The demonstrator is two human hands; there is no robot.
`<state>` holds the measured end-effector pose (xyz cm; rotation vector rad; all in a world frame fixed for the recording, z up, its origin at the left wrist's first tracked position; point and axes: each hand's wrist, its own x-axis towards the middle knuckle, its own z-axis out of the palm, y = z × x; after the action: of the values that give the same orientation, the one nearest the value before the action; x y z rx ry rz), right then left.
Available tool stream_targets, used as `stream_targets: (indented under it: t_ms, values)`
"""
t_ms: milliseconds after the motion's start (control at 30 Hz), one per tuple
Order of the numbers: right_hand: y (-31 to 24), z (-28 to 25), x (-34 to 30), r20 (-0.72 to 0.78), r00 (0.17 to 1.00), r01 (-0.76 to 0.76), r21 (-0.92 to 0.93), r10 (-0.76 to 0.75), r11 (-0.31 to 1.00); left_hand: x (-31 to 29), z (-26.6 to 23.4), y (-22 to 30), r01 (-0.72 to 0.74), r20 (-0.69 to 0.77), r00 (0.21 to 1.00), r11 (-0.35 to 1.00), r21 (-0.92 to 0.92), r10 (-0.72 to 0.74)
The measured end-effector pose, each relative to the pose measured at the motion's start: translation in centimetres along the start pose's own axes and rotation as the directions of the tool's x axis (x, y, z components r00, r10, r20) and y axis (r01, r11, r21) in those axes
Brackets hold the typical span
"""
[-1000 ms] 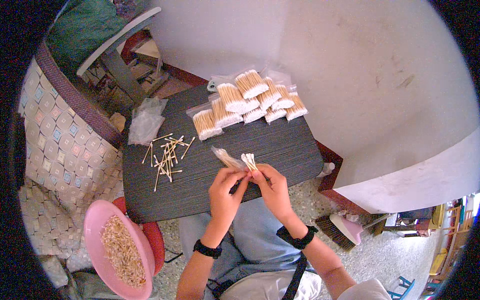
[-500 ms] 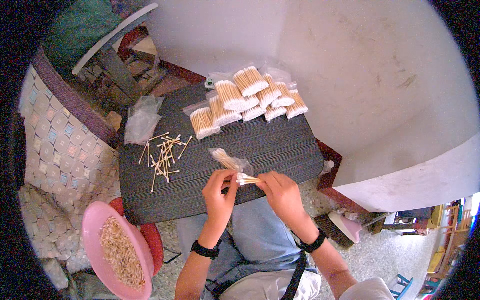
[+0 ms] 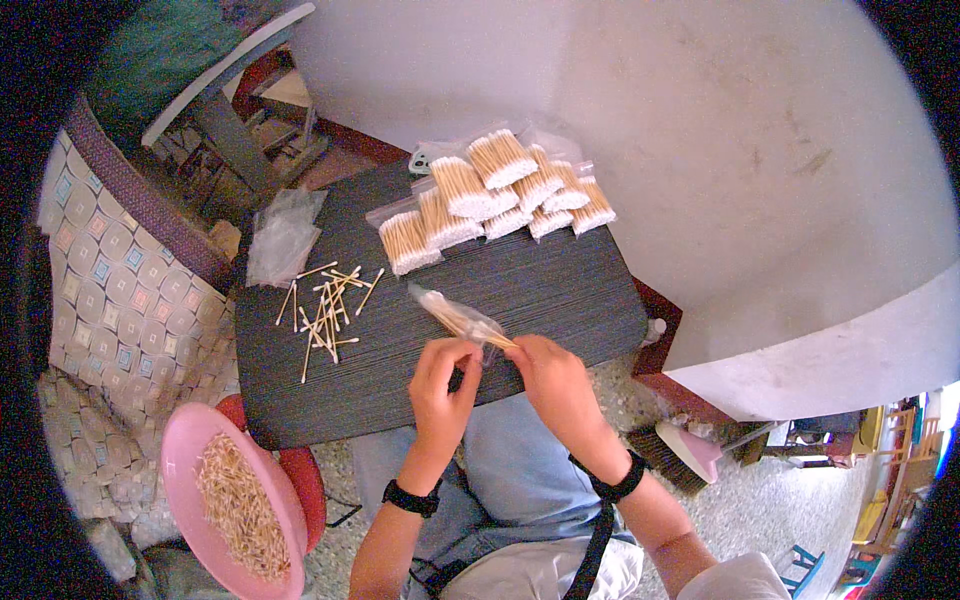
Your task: Group cotton swabs and place them into small plastic bags.
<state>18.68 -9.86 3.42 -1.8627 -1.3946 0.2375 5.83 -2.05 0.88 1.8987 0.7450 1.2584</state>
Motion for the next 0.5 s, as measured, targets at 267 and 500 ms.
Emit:
stream_targets:
  t_ms: [267,500]
  values:
    - [-0.4,0.5,0.9,0.054,0.998,-0.018,0.009,0.017,1.000,-0.3,-0.3,-0.1,-0.210,0.159,0.971,0.957,0.201,0.180]
    - [-0.2,0.1,1.6,0.051,0.994,0.097,-0.018,-0.096,0.995,4.4,-3.8,0.4,-0.285,0.186,0.957,0.842,0.459,0.223]
